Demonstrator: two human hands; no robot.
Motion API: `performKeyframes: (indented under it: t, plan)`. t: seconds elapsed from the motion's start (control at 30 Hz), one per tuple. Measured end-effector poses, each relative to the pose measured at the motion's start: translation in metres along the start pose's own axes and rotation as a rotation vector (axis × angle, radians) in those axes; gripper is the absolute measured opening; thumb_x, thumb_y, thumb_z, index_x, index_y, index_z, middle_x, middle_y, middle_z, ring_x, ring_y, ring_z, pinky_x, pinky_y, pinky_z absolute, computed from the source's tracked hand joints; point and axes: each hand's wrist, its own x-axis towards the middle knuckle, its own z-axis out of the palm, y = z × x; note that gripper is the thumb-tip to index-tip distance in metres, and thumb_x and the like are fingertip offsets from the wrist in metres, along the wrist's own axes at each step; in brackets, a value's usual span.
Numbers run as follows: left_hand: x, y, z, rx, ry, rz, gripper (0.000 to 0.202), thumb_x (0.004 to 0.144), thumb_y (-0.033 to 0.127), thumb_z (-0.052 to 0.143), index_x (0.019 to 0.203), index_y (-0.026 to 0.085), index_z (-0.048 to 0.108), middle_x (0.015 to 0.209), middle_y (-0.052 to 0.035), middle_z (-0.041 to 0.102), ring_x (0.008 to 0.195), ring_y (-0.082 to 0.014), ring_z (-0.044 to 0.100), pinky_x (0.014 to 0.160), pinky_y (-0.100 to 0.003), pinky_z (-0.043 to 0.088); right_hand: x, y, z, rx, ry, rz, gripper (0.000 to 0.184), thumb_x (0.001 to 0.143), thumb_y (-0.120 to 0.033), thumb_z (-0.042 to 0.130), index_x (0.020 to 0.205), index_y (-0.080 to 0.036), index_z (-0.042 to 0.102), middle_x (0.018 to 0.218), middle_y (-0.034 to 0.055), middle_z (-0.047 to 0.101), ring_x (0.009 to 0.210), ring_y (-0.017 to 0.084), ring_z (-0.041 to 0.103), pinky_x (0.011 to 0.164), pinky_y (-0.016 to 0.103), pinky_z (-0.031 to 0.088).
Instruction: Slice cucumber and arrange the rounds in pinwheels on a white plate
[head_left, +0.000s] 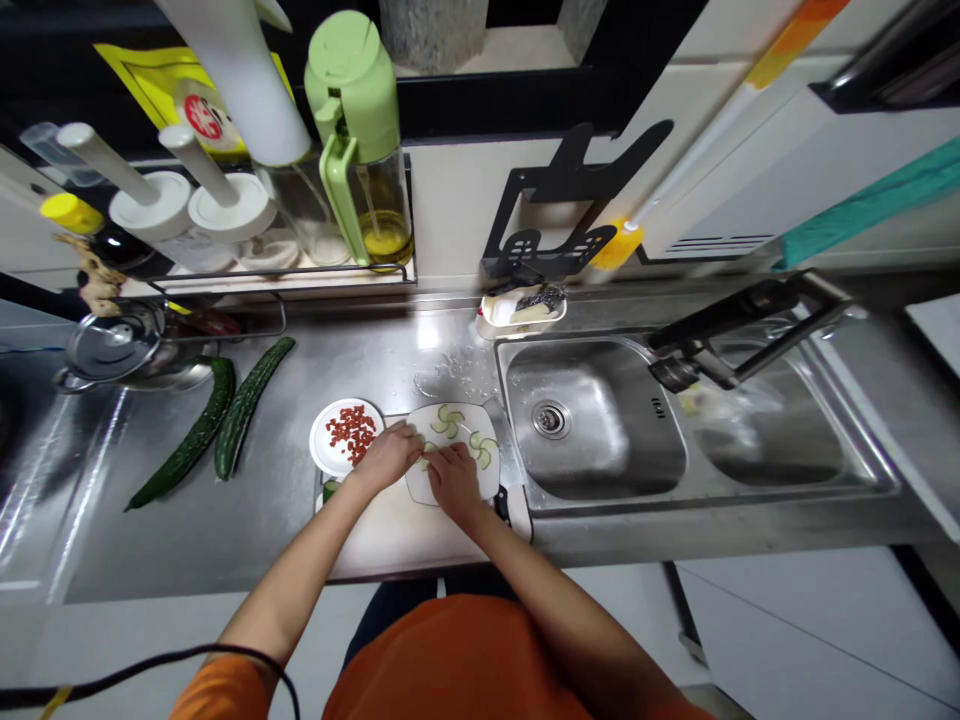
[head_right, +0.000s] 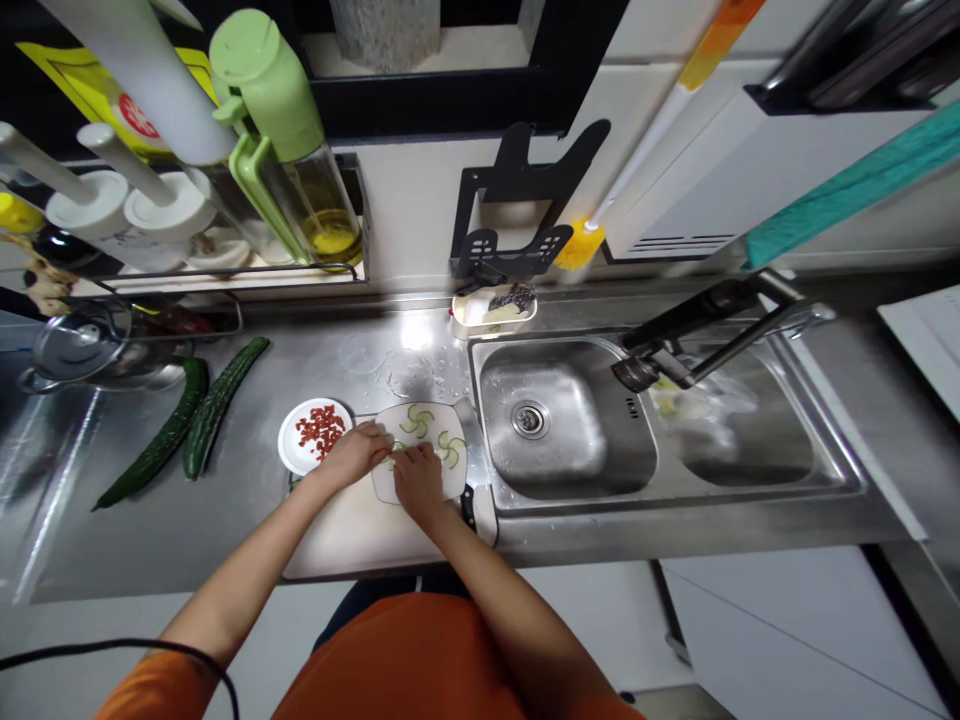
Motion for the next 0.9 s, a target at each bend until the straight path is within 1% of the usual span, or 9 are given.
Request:
performKeyframes:
  t: [0.13,0.27,0.4,0.6,0.7,0.9]
  plan:
    - [0.001,0.002,0.001,-0.001,0.008,-0.022,0.016,0.088,0.023,0.050,0.082,0.019,0.064,0.084,-0.0054,0.057,0.088,-0.0175,0.052,0.082,-0.029,0.043,0.000,0.002,0.004,-0.002,0.009,-0.002,0.024,0.084,-0.018,0.054,0.102,-0.023,0.069,0.093,0.0062,0.065,0.096,0.023,0.044,0.079,0.034,0.034]
    - [-0.001,0.004,0.001,-0.042,0.064,-0.056,0.016,0.088,0.021,0.050,0.084,0.019,0.064,0.085,-0.0055,0.057,0.089,-0.0180,0.052,0.080,-0.029,0.043,-0.001,0.002,0.006,0.000,0.042,-0.013,0.025,0.084,-0.017,0.053,0.102,-0.023,0.069,0.092,0.0067,0.065,0.096,0.023,0.044,0.079,0.035,0.034]
    - [-0.005,0.006,0.002,-0.111,0.101,-0.058,0.017,0.089,0.020,0.048,0.086,0.020,0.064,0.086,-0.0050,0.057,0.089,-0.0172,0.053,0.079,-0.028,0.043,-0.001,0.002,0.006,0.004,0.054,-0.022,0.025,0.083,-0.017,0.054,0.102,-0.023,0.069,0.090,0.0070,0.064,0.093,0.023,0.044,0.077,0.035,0.035]
    - [-0.012,0.007,0.002,-0.119,0.108,-0.033,0.018,0.089,0.018,0.047,0.091,0.020,0.065,0.090,-0.0057,0.057,0.090,-0.0168,0.053,0.079,-0.028,0.045,-0.001,0.003,0.009,0.022,0.088,-0.046,0.025,0.081,-0.015,0.054,0.100,-0.021,0.070,0.089,0.0076,0.062,0.092,0.023,0.044,0.077,0.035,0.034]
    - [-0.014,0.007,0.003,-0.092,0.111,-0.013,0.021,0.089,0.018,0.046,0.093,0.021,0.066,0.090,-0.0062,0.057,0.091,-0.0174,0.053,0.079,-0.029,0.045,-0.002,0.003,0.009,0.022,0.081,-0.041,0.026,0.081,-0.015,0.053,0.100,-0.021,0.070,0.089,0.0075,0.062,0.092,0.023,0.044,0.076,0.035,0.034]
    - [-0.014,0.005,0.008,-0.065,0.118,-0.010,0.023,0.088,0.015,0.045,0.092,0.020,0.068,0.089,-0.0066,0.057,0.091,-0.0174,0.053,0.079,-0.029,0.046,-0.003,0.004,0.010,0.033,0.082,-0.038,0.025,0.082,-0.016,0.055,0.102,-0.022,0.069,0.090,0.0067,0.062,0.094,0.023,0.043,0.076,0.035,0.034]
